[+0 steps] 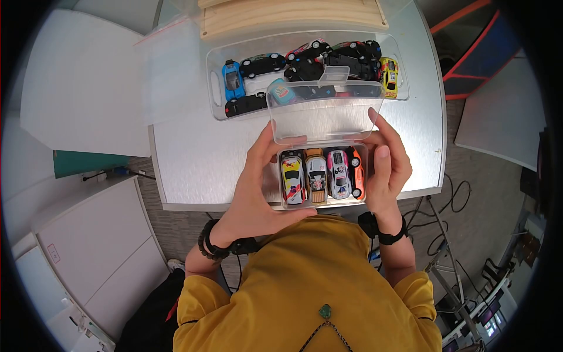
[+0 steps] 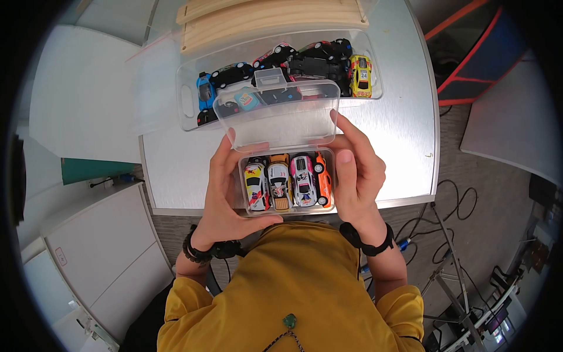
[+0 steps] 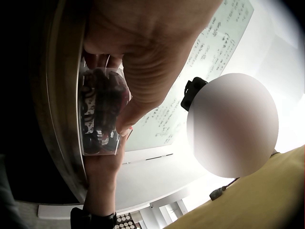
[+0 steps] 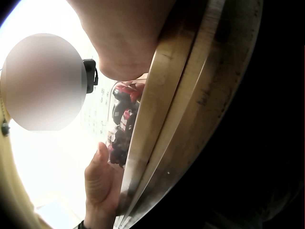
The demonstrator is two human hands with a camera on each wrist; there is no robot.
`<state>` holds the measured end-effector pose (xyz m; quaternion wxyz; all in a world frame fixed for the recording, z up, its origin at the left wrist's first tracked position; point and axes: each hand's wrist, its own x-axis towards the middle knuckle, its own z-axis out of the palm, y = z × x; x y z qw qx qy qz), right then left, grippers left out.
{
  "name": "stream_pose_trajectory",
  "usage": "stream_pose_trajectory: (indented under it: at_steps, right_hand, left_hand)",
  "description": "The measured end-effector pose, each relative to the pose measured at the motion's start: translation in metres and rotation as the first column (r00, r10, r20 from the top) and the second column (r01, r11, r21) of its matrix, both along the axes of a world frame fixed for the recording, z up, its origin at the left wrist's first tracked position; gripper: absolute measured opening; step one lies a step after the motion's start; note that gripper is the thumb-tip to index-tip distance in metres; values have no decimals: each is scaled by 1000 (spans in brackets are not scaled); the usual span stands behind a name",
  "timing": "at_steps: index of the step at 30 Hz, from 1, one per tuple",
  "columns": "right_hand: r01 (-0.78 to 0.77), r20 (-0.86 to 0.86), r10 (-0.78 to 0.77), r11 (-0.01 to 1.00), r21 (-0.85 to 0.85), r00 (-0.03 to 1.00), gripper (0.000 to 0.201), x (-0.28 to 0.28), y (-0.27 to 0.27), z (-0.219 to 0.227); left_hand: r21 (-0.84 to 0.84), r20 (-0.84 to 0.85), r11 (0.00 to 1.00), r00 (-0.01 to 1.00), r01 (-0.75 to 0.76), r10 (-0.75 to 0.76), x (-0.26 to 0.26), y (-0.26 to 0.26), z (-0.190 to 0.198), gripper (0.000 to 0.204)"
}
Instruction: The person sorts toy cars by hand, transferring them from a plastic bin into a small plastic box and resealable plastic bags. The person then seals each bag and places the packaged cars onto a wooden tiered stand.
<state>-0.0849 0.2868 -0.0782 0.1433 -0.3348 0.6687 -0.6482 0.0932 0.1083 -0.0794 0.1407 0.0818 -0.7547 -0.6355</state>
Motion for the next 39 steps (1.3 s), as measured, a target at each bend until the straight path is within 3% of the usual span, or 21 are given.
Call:
stream_pose_trajectory:
  at_steps: [10, 13, 15, 17, 18, 19, 20, 22, 24, 26, 27, 29, 35, 39]
  right_hand:
    - [-37, 21, 38, 999, -24, 999, 56, 0, 2, -10]
    - [9, 59, -3, 995, -102, 998, 67, 2, -2, -13]
    - [-46, 70, 60, 982, -184, 996, 75, 1, -1, -16]
    - [-55, 87, 72, 981, -185, 994, 76, 1, -5, -6]
    - [-63, 103, 84, 981, -186, 991, 78, 0, -6, -2]
    - [-180, 165, 212, 966, -187, 963, 84, -7, 3, -8]
    - [-179, 166, 210, 966, -186, 963, 84, -9, 5, -6]
    - [-225, 191, 230, 973, -52, 954, 94, -12, 6, -3]
    - [-270, 229, 300, 950, -154, 926, 93, -17, 11, -10]
    - [-375, 71, 371, 925, 57, 926, 93, -19, 13, 9]
    - [-374, 73, 370, 925, 57, 926, 93, -21, 15, 16]
    - [-344, -179, 409, 887, 308, 895, 99, -19, 16, 28]
    - [-382, -148, 424, 891, 247, 893, 92, -13, 13, 21]
    - [-386, -129, 419, 896, 218, 899, 92, -11, 14, 13]
  left_hand:
    - [-27, -25, 1000, 1000, -13, 12, 3, -1, -2, 141]
    - [-60, -14, 998, 1000, -16, 15, 3, -2, 0, 137]
    - [-78, -6, 997, 1000, -17, 16, 5, 1, -3, 133]
    - [82, -45, 991, 993, -103, 107, 10, 8, -13, 118]
    - [83, -43, 991, 993, -103, 107, 6, 6, -15, 118]
    - [47, -145, 997, 987, -55, 61, -1, 1, -18, 113]
    - [6, -246, 1000, 969, -10, 11, -4, -1, -18, 108]
    - [6, -225, 1000, 974, -11, 12, -3, -1, -15, 98]
    - [5, -203, 1000, 979, -17, 18, -1, -1, -12, 88]
    - [-105, -175, 994, 985, -21, 2, -1, -3, -7, 66]
    - [-105, -173, 994, 985, -20, 2, -1, -1, -4, 66]
    - [-245, -114, 969, 993, -40, 12, 1, 0, 1, 55]
    - [-139, -141, 990, 990, -27, 8, -11, 6, 13, 58]
    - [-166, -129, 985, 991, -46, 25, -11, 9, 4, 56]
